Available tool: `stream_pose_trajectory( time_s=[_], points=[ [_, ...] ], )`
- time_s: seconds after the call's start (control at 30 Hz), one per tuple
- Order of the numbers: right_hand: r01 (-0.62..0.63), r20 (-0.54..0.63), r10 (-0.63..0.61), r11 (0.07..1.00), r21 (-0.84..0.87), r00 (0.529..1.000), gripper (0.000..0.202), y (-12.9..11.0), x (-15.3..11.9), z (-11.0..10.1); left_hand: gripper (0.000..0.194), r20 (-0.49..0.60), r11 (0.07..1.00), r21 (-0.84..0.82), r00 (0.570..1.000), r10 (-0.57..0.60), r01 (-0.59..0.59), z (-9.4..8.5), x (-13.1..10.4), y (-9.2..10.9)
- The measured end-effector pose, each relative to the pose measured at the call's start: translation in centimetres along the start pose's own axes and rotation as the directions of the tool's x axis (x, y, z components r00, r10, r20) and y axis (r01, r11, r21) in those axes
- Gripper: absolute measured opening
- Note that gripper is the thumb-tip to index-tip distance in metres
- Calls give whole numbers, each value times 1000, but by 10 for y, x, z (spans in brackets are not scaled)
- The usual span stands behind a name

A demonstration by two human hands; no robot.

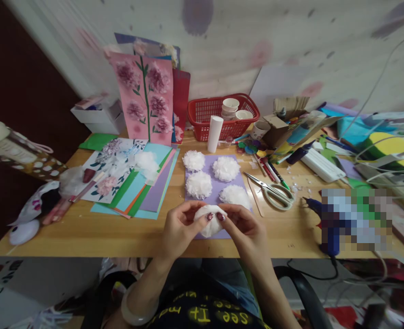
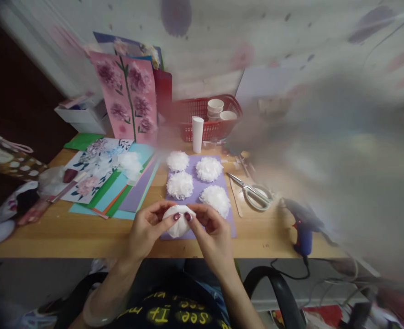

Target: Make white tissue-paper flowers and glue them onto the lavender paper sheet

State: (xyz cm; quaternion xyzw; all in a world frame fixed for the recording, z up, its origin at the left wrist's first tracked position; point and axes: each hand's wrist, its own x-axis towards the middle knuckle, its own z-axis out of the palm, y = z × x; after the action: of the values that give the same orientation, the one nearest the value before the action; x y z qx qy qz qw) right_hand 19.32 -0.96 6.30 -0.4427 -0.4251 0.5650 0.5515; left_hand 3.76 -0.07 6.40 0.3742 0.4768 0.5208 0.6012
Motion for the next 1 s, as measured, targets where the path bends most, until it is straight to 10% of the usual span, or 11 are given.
stream_pose_trajectory(
  time_s=[0.7,1.0],
  points=[
    [165,-253,-161,986,-9,954,17,19,-14,8,29,-168,983,-130,980,105,-127,16,-10,-26],
    [145,-96,-145,989,-7,985,15,10,-10,4,26,-150,983,-109,980,132,-149,16,-7,-24]
  ],
)
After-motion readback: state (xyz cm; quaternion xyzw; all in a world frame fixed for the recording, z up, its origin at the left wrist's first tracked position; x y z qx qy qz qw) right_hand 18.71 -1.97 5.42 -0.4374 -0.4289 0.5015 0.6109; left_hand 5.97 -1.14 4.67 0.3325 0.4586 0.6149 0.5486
